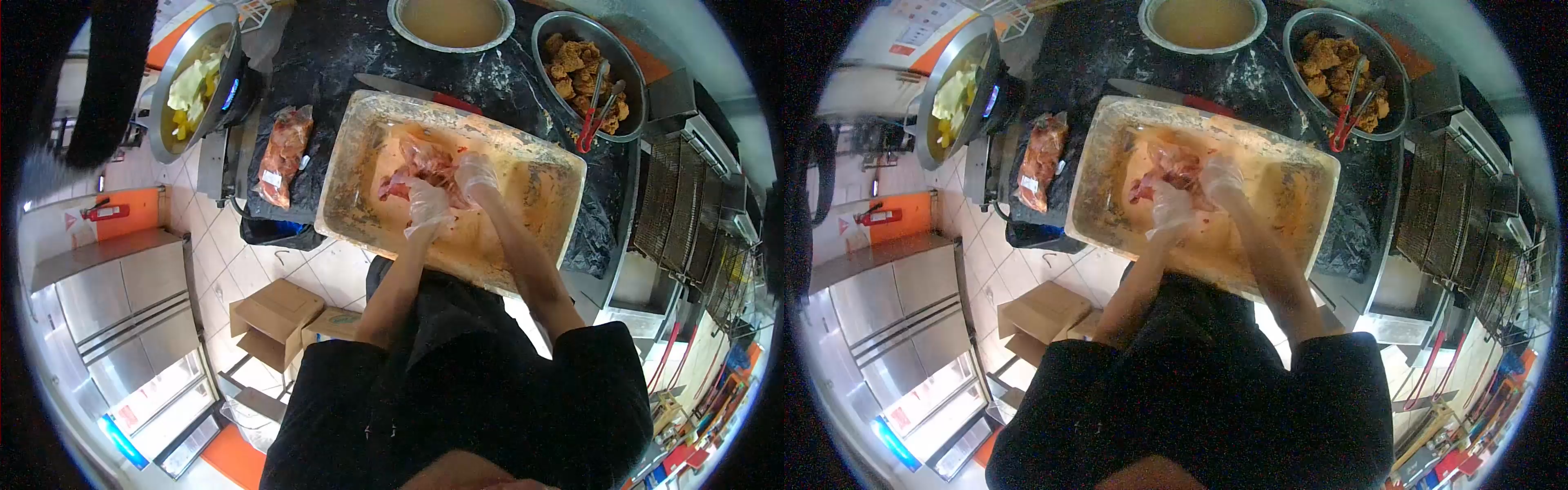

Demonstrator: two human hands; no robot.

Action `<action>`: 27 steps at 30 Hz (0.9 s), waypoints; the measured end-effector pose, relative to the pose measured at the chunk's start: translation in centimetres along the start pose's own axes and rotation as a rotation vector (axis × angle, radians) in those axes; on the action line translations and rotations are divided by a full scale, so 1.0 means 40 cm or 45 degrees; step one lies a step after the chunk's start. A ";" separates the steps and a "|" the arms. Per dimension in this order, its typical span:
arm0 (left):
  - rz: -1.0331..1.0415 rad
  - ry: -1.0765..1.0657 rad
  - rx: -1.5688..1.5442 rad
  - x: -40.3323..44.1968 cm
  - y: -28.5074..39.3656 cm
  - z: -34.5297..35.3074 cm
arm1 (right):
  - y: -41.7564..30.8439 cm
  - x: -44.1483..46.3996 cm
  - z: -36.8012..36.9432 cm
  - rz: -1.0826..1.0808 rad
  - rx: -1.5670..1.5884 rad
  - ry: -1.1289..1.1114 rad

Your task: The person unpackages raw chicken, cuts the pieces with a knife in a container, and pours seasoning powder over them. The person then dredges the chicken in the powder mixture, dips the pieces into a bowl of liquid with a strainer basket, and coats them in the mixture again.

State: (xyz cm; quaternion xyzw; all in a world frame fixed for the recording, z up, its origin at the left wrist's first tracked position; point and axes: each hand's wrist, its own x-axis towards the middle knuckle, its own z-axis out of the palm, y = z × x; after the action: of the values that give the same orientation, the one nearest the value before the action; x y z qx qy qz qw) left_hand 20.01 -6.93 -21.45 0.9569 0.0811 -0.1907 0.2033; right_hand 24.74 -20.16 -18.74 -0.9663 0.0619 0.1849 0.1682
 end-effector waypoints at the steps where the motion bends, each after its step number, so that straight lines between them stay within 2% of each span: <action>1: -0.070 0.010 -0.056 0.002 0.005 -0.008 | 0.000 0.000 -0.021 0.093 0.030 0.018; 3: -0.273 0.034 -0.265 -0.010 0.031 -0.051 | 0.020 0.015 -0.006 -0.068 -0.222 -0.143; 4: -0.002 0.024 0.002 -0.009 0.017 -0.052 | 0.024 0.030 0.006 -0.153 -0.345 -0.221; 6: 0.535 -0.004 0.539 -0.023 -0.009 -0.073 | 0.025 0.055 0.035 -0.057 -0.277 -0.161; 9: 0.605 -0.123 0.660 -0.065 0.037 -0.161 | 0.051 0.080 0.086 -0.023 -0.270 -0.099; 11: 0.200 -0.051 -0.226 -0.052 0.017 -0.121 | 0.065 0.099 0.132 0.048 -0.164 -0.053; 13: 0.012 -0.073 -0.421 -0.036 -0.008 -0.073 | 0.081 0.107 0.174 0.217 0.069 0.001; 14: 0.047 -0.127 -0.175 -0.017 -0.017 -0.053 | 0.098 0.101 0.168 0.158 0.206 0.015; 16: 0.106 -0.113 0.032 -0.018 -0.031 -0.058 | 0.113 0.041 0.142 0.022 0.483 0.028; 19: 0.219 0.086 -0.098 -0.092 -0.001 -0.141 | 0.087 -0.085 -0.041 -0.227 0.579 0.106; 21: 0.312 0.218 -0.205 -0.119 0.029 -0.167 | 0.117 -0.111 -0.156 -0.339 0.567 -0.124; 22: 0.447 0.260 -0.224 -0.109 0.021 -0.155 | 0.126 -0.118 -0.215 -0.394 0.559 -0.235; 24: 0.713 0.339 -0.251 -0.084 -0.019 -0.120 | 0.102 -0.105 -0.357 -0.065 0.605 -0.172; 25: 0.700 0.311 -0.249 -0.081 -0.016 -0.114 | 0.099 -0.085 -0.407 0.102 0.630 -0.141; 27: 0.679 0.267 -0.238 -0.071 -0.007 -0.110 | 0.128 0.018 -0.473 0.093 0.431 0.057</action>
State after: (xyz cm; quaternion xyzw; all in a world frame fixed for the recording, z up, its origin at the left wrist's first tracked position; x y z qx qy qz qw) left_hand 18.83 -5.06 -16.71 0.9361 -0.1353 -0.0226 0.3239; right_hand 30.82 -31.56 -4.00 -0.9252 0.1308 0.1563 0.3202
